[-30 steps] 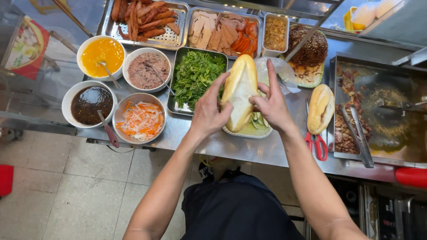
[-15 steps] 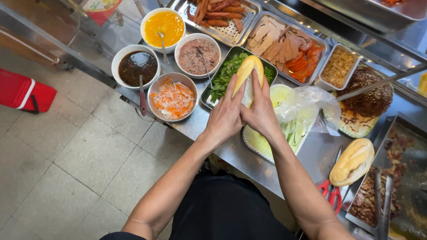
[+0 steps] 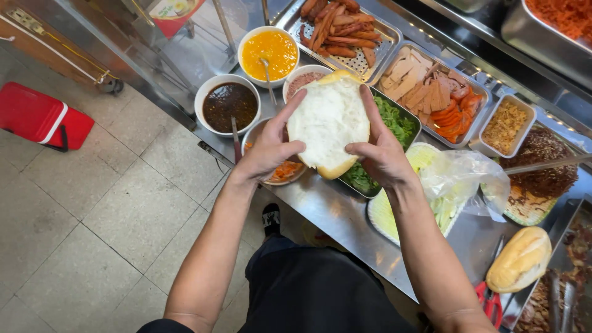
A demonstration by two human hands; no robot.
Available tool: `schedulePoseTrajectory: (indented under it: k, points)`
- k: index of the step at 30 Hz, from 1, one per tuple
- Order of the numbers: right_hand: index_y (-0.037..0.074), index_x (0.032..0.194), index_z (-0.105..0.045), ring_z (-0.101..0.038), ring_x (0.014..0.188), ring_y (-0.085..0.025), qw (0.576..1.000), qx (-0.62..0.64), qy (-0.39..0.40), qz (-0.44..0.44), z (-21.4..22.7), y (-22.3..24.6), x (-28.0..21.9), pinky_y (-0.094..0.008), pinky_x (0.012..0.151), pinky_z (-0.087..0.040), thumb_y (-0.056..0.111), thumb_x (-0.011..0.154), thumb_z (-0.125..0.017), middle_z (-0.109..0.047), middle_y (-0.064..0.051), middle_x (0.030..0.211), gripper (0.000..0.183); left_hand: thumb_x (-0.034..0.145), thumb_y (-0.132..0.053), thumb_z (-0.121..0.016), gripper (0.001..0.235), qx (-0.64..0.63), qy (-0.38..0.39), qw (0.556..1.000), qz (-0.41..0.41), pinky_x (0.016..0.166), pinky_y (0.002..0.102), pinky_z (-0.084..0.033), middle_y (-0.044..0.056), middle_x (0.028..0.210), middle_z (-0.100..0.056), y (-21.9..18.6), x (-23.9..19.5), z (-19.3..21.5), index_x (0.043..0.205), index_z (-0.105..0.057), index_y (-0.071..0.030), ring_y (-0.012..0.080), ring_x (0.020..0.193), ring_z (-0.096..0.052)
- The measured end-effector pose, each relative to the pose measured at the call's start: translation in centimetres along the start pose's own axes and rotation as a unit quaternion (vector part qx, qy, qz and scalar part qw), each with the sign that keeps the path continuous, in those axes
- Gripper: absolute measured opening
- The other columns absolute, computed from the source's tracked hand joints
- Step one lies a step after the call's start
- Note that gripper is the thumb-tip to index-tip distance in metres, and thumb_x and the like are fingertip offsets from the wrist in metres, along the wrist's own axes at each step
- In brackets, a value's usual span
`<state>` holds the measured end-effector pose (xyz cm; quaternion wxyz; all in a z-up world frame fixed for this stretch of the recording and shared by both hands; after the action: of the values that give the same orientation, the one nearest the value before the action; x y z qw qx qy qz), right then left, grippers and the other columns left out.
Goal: The person assembles multiple sandwiches by slicing baguettes and filling them with various ingredients including pâté, sauces, pickled vegetables, herbs, sliced meats, and sausages. The person uses tongs and a ladle to add ingredients, then toasts the sandwiches on a grill before wrapping them in paper.
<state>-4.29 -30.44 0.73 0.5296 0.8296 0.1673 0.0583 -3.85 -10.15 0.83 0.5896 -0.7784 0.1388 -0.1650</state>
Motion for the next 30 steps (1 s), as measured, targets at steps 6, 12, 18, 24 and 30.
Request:
schedulePoseTrajectory:
  k: [6,12,18,24,30]
  points:
    - [0.016,0.166,-0.01,-0.046,0.146,-0.025,0.987,-0.153,-0.033,0.018,-5.8,-2.9,7.2,-0.034,0.116,-0.042,-0.012,0.074,-0.065,-0.023,-0.012,0.171,0.111,0.103,-0.001,-0.057,0.047,0.356,-0.104,0.924,-0.09,0.116,0.038,-0.046,0.022,0.154,-0.051,-0.4,-2.0,5.9,0.146,-0.057,-0.019,0.0276,0.139,-0.054]
    - [0.018,0.165,-0.006,-0.053,0.138,-0.029,0.984,-0.16,-0.022,0.074,-11.6,-7.1,12.7,-0.039,0.109,-0.052,0.001,0.085,-0.073,-0.034,-0.024,0.164,0.106,0.073,-0.003,-0.085,0.094,0.247,-0.177,0.95,-0.073,0.112,0.042,-0.05,0.023,0.147,-0.047,-0.9,-4.4,11.1,0.155,-0.041,-0.014,0.035,0.135,-0.055]
    - [0.016,0.159,-0.047,-0.069,0.123,-0.026,0.9,-0.399,-0.136,0.112,-11.0,-7.6,15.6,-0.037,0.105,-0.059,0.029,0.106,-0.068,-0.042,-0.021,0.159,0.059,0.073,0.003,-0.087,0.101,0.371,-0.258,0.885,-0.116,0.116,0.042,-0.046,0.024,0.154,-0.046,-3.3,-5.4,16.5,0.16,-0.036,-0.013,0.037,0.141,-0.052]
    - [0.018,0.145,-0.055,-0.064,0.08,-0.02,0.77,-0.621,-0.14,-0.045,-7.7,-11.0,18.1,-0.039,0.072,-0.052,0.03,0.078,-0.083,-0.07,-0.009,0.094,0.074,0.072,0.0,-0.087,0.103,0.374,-0.248,0.893,-0.048,0.116,0.042,-0.047,0.023,0.157,-0.044,-3.0,-5.6,19.4,0.16,-0.035,-0.015,0.0364,0.143,-0.05]
    - [0.006,0.119,-0.078,-0.067,0.072,-0.023,0.777,-0.579,-0.158,0.189,-6.4,-10.5,21.2,-0.038,0.069,-0.055,0.019,0.101,-0.071,-0.072,-0.015,0.086,0.024,0.071,-0.004,-0.09,0.109,0.394,-0.231,0.889,-0.025,0.119,0.043,-0.04,0.027,0.165,-0.025,-2.3,-4.9,19.7,0.161,-0.029,-0.015,0.0411,0.151,-0.035]
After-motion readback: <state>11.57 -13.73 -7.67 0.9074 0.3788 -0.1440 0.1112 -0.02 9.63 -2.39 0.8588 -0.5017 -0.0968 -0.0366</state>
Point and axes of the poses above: each hand's wrist, its own x-axis towards the middle knuckle, its own z-axis out of the back of the hand, y = z × x, the point moved 5 cm from there along x, towards the middle knuckle
